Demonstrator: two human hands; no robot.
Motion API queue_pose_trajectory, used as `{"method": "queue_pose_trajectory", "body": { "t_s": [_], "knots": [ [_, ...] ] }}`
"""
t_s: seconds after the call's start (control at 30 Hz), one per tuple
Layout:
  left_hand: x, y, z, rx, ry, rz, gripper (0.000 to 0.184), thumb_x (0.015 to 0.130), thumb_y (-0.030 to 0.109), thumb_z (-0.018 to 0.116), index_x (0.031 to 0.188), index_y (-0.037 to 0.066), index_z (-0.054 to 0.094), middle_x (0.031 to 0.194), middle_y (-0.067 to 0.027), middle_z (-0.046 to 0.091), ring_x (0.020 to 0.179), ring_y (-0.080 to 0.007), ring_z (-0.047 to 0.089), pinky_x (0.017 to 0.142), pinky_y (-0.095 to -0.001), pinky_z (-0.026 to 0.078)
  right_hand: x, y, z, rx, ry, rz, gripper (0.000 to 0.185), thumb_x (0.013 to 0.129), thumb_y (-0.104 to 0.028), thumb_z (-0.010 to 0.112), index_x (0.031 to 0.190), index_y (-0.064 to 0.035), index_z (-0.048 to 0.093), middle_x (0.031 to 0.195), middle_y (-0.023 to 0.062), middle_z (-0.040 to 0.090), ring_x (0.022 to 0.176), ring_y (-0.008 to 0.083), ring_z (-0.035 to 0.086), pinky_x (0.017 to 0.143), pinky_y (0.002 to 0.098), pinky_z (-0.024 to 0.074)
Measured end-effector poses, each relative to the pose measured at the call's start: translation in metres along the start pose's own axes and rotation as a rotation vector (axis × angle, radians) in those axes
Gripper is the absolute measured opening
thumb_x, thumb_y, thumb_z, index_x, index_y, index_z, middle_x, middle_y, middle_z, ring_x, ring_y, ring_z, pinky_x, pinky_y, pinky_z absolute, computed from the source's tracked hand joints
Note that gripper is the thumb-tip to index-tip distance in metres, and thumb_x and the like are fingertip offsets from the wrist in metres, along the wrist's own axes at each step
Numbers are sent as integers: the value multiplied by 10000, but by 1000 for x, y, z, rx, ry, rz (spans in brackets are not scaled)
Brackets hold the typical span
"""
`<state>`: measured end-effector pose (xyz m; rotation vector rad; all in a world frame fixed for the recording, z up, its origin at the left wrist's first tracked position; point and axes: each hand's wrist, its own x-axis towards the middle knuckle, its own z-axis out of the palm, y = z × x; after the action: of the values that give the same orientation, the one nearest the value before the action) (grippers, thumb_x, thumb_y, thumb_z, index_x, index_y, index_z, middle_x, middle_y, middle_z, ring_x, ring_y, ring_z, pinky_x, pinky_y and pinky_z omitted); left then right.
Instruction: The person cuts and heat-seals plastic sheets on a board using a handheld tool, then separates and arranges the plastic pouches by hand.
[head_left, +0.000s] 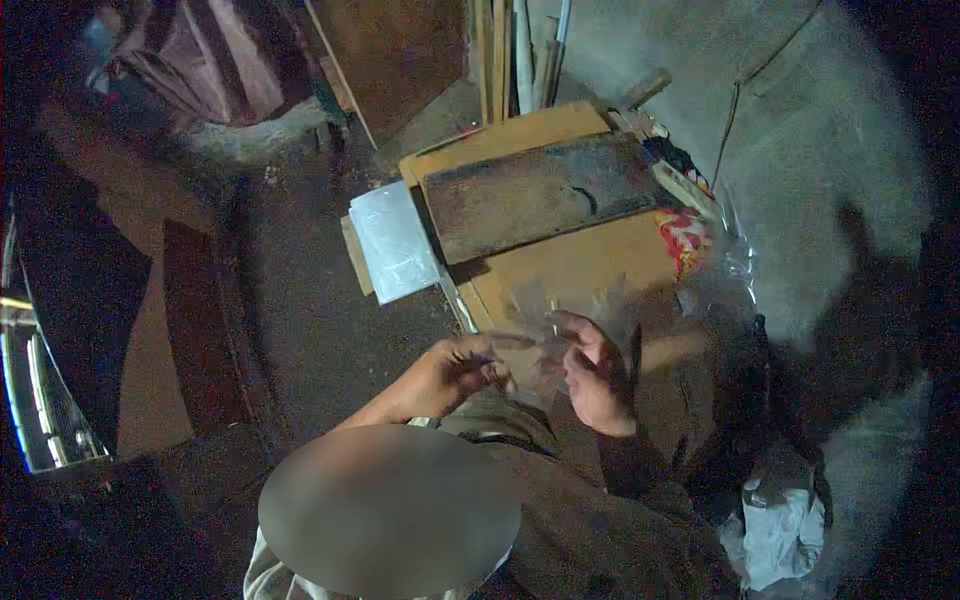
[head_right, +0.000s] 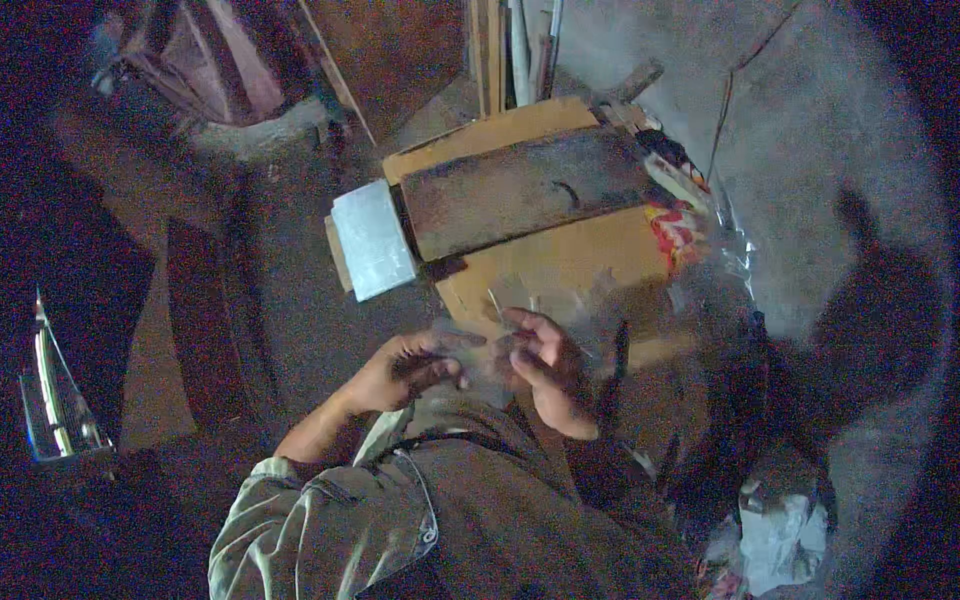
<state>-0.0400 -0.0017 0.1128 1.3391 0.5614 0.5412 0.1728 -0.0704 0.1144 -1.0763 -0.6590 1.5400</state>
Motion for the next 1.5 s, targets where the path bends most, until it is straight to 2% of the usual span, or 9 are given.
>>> {"method": "queue_pose_trajectory", "body": {
  "t_s": [0.17, 0.23, 0.5, 1.03, 1.13, 1.17, 1.27, 1.43, 1.5],
  "knots": [
    [-30, -3, -16, -85, 68, -67, 269, 915, 80, 539, 1169, -5, 531, 854, -54, 639, 781, -138, 599, 748, -286, 481, 16, -2, 37, -359, -49, -111, 207, 841, -57, 626, 1033, 16, 600, 827, 37, 640, 696, 99, 598, 617, 216, 474],
    [-42, -4, -21, -108, 294, -22, 173, 907, 93, 559, 1050, -5, 562, 830, -57, 626, 759, -131, 600, 714, -279, 489, 14, -3, 52, -361, -48, -29, 207, 839, -55, 628, 1032, 16, 604, 826, 31, 638, 701, 93, 595, 619, 216, 473],
    [-97, -4, -42, -105, 474, 18, 153, 894, 140, 597, 847, -6, 597, 757, -40, 625, 700, -107, 589, 644, -255, 476, 15, 19, 96, -539, -202, 71, 138, 851, -64, 614, 974, 0, 620, 812, 3, 620, 681, 52, 536, 607, 205, 443],
    [-171, -14, -74, 277, 778, 142, 282, 941, 207, 503, 788, -18, 577, 615, -62, 526, 584, -113, 461, 541, -290, 393, 1, 56, 178, -502, -317, 0, 102, 832, -68, 644, 878, -34, 560, 767, -13, 558, 659, 52, 481, 608, 192, 390],
    [-178, -12, -81, 477, 929, 360, 194, 918, 135, 498, 893, 1, 636, 860, -152, 652, 876, -259, 633, 785, -339, 459, 0, 63, 185, -394, -267, 15, 100, 870, -128, 607, 863, -60, 534, 708, -27, 511, 616, 63, 466, 569, 211, 374],
    [-182, -16, -84, 448, 939, 383, 188, 912, 118, 496, 942, 16, 651, 981, -144, 658, 1049, -279, 595, 919, -388, 420, 0, 63, 188, -390, -239, 4, 118, 888, -164, 585, 859, -67, 526, 676, -28, 486, 590, 75, 459, 551, 232, 369],
    [-192, -11, -88, 512, 1064, 591, 193, 916, 115, 489, 941, 13, 650, 977, -130, 660, 1049, -303, 589, 939, -426, 409, 0, 67, 198, -224, -65, 60, 109, 885, -160, 589, 859, -76, 524, 674, -21, 481, 579, 88, 470, 545, 241, 374],
    [-206, -15, -84, 536, 934, 775, 119, 860, 99, 534, 823, 37, 627, 820, -103, 638, 823, -238, 631, 972, -483, 377, 10, 80, 187, -180, -150, 210, 184, 856, -210, 565, 947, -58, 517, 780, 26, 561, 632, 123, 542, 545, 251, 426],
    [-211, -19, -83, 663, 757, 762, 80, 779, 70, 594, 845, 43, 630, 697, -94, 558, 681, -255, 566, 781, -411, 437, 9, 79, 193, -197, -259, 307, 218, 850, -211, 573, 981, -48, 511, 801, 39, 574, 657, 127, 560, 565, 246, 443]
  ]
}}
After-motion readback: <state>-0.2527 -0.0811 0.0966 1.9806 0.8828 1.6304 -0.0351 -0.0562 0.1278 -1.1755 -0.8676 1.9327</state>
